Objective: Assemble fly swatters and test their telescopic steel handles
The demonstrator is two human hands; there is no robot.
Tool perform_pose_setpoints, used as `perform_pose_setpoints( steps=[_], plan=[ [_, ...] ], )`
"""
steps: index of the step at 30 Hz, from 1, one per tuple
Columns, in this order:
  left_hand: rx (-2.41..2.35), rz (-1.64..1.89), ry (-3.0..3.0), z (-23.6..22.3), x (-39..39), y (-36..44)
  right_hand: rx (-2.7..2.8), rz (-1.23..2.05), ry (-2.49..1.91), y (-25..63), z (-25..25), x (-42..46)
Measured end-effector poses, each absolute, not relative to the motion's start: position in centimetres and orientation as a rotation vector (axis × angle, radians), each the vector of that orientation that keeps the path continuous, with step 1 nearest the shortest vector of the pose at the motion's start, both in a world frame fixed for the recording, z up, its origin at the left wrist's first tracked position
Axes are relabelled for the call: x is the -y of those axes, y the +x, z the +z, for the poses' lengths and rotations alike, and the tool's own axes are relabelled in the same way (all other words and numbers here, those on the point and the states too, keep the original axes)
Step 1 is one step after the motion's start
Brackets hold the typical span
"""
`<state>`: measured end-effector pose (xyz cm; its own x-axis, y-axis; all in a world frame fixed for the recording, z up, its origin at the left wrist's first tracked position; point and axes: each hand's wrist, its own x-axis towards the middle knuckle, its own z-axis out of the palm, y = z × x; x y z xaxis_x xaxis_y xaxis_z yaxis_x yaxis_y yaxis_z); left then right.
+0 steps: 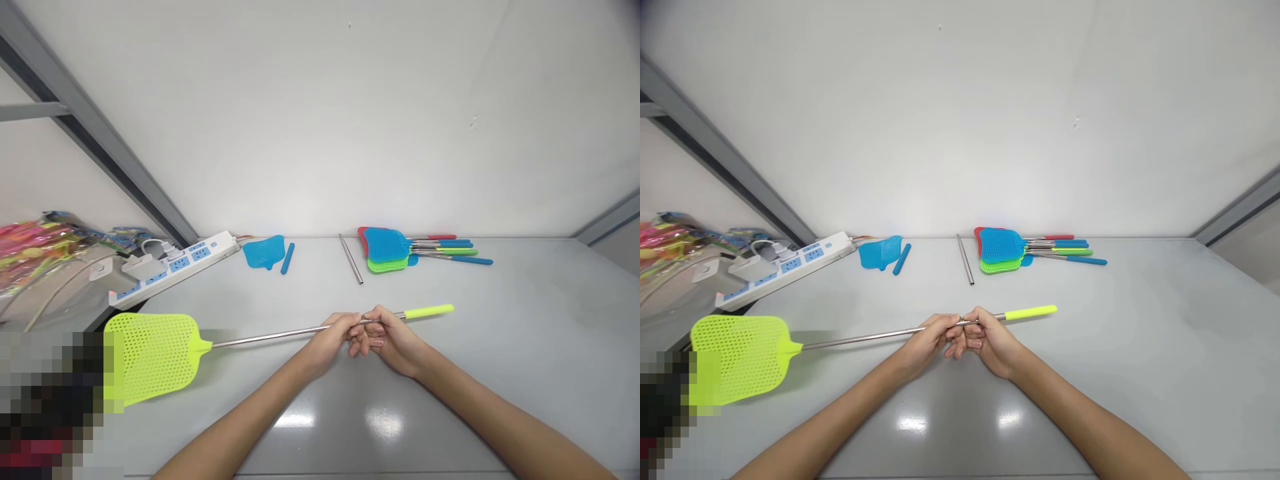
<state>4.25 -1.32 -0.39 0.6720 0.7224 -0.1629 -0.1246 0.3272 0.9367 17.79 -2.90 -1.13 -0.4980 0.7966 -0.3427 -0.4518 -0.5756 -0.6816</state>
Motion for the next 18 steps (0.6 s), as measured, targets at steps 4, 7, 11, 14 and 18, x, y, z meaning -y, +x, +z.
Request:
perform_pose_setpoints(
  steps=[4, 7, 11, 14, 18],
  plan=[
    [-0.654, 0.6, 1.097, -0.5, 1.2, 4.4, 0.585, 2.103, -0.851, 17.6, -1.0, 2.9],
    [-0.659, 0.609, 1.077, -0.4, 1.2, 4.4, 0.566, 2.12, -0.85, 17.8, -0.7, 2.9],
    [-0.688, 0.577, 1.081, -0.1, 1.1, 4.2, 0.487, 2.137, -0.872, 18.2, -0.2, 2.7],
    [-0.709, 0.558, 1.082, 0.1, 1.0, 4.0, 0.397, 2.144, -0.895, 18.5, 0.0, 2.6],
    [-0.688, 0.567, 1.09, 0.3, 0.9, 4.0, 0.353, 2.144, -0.921, 18.9, 0.2, 2.5]
  ],
)
